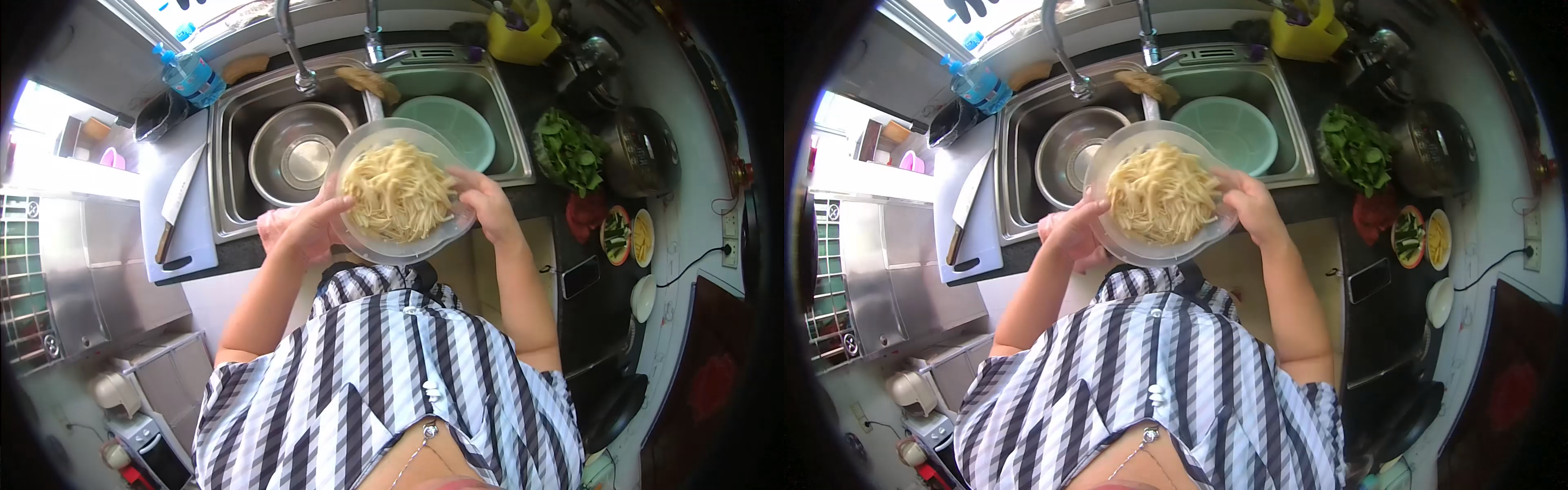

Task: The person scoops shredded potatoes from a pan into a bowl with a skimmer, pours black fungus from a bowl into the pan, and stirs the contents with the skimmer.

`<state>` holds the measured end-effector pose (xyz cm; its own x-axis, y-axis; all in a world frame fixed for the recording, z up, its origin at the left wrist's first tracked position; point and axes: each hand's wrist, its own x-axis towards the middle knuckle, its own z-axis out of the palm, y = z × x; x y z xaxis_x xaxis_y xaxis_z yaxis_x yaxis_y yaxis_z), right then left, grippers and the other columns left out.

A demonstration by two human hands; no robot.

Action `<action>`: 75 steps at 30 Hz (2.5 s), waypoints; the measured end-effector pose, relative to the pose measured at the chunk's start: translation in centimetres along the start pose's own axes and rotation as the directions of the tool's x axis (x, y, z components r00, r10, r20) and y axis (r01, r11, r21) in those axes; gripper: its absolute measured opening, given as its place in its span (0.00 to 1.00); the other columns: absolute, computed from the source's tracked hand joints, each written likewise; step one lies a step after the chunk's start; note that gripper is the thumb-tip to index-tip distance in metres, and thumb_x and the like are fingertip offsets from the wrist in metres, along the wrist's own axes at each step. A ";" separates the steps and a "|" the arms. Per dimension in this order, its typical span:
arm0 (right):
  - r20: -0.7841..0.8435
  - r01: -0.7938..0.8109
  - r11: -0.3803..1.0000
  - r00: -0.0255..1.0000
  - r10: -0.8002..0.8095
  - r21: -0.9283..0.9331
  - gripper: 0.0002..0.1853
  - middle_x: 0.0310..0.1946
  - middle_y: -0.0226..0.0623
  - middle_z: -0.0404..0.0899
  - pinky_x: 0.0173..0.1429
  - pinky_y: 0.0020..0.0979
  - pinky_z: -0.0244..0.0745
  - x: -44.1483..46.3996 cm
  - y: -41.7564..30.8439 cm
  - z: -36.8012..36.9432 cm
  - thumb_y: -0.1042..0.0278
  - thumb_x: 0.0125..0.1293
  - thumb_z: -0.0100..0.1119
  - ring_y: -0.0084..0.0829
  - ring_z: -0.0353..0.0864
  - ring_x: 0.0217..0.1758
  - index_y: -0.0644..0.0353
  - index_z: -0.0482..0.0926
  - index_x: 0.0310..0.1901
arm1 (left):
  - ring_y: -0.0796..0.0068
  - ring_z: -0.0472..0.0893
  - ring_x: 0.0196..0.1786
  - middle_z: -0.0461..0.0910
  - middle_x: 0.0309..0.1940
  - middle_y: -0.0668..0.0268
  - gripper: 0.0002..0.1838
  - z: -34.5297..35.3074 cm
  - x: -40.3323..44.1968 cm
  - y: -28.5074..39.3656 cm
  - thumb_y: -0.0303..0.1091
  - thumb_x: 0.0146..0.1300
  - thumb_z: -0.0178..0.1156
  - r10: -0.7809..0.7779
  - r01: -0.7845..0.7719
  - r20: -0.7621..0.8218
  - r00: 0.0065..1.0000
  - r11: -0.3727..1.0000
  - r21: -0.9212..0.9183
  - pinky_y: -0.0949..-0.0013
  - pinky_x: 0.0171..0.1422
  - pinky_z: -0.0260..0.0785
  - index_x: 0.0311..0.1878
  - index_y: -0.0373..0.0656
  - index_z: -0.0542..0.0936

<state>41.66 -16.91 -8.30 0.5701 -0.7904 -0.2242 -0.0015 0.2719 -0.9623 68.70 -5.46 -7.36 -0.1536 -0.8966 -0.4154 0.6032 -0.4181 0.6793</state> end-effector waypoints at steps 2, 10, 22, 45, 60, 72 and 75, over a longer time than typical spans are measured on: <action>0.035 -0.121 0.991 0.992 0.119 0.054 0.25 0.49 0.38 0.76 0.47 0.22 0.72 2.2 -0.4 0.0 0.77 0.56 0.47 0.24 0.76 0.48 0.68 0.68 0.58 | 0.57 0.72 0.58 0.65 0.59 0.56 0.41 0.5 -1.5 0.2 0.27 0.53 0.56 0.017 -0.016 -0.040 0.999 1.000 0.024 0.55 0.48 0.75 0.69 0.46 0.48; -0.001 0.306 0.614 0.895 -0.447 -0.727 0.36 0.63 0.58 0.58 0.68 0.42 0.55 4.2 0.4 6.6 0.48 0.61 0.53 0.51 0.57 0.68 0.64 0.59 0.64 | 0.55 0.76 0.53 0.66 0.55 0.50 0.41 3.0 -1.1 0.8 0.19 0.47 0.49 0.326 -0.285 -0.307 0.894 0.943 0.172 0.61 0.39 0.82 0.67 0.41 0.48; 0.040 0.223 0.754 0.967 -0.253 -0.618 0.49 0.68 0.67 0.38 0.71 0.52 0.39 5.7 3.8 14.3 0.32 0.59 0.47 0.65 0.40 0.70 0.62 0.44 0.69 | 0.65 0.68 0.59 0.62 0.59 0.55 0.49 5.3 -1.2 0.1 0.18 0.46 0.55 0.464 -0.256 -0.545 0.699 0.873 0.414 0.65 0.61 0.64 0.70 0.39 0.40; 0.074 0.226 0.953 0.974 -0.215 -0.203 0.48 0.66 0.72 0.40 0.72 0.49 0.42 7.0 5.6 18.3 0.43 0.59 0.52 0.65 0.41 0.70 0.69 0.43 0.68 | 0.71 0.76 0.45 0.69 0.47 0.57 0.51 7.0 -1.1 1.5 0.20 0.49 0.59 0.672 0.066 -0.570 0.473 0.618 0.784 0.73 0.44 0.71 0.71 0.40 0.37; 0.066 0.254 0.961 0.967 -0.248 -0.108 0.49 0.67 0.68 0.39 0.73 0.47 0.39 6.6 5.5 20.7 0.45 0.57 0.55 0.64 0.41 0.71 0.69 0.42 0.68 | 0.68 0.71 0.54 0.68 0.52 0.56 0.50 7.6 -2.8 2.0 0.24 0.49 0.60 0.726 0.161 -0.513 0.458 0.500 0.851 0.69 0.57 0.63 0.71 0.40 0.40; 0.460 0.413 0.562 0.886 -0.063 -0.717 0.30 0.56 0.54 0.69 0.65 0.48 0.56 7.6 -1.3 15.5 0.47 0.57 0.55 0.46 0.68 0.61 0.60 0.71 0.56 | 0.52 0.71 0.58 0.64 0.59 0.51 0.34 0.2 -5.7 0.1 0.26 0.50 0.53 0.199 -0.322 -0.642 0.740 0.943 -0.080 0.48 0.57 0.70 0.63 0.42 0.56; 0.349 0.496 0.680 0.867 -0.355 -0.540 0.18 0.40 0.42 0.81 0.50 0.39 0.73 7.8 -2.5 12.8 0.56 0.59 0.56 0.32 0.82 0.43 0.61 0.78 0.44 | 0.50 0.66 0.62 0.64 0.59 0.53 0.30 -0.6 -5.9 -1.9 0.28 0.50 0.53 0.112 -0.371 -0.565 0.817 0.853 -0.368 0.44 0.61 0.66 0.60 0.43 0.62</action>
<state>56.64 -16.75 -5.70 0.7817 -0.5904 0.2010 -0.1623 -0.5037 -0.8485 68.98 0.66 -6.56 0.3842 -0.6972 -0.6053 0.8591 0.0298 0.5110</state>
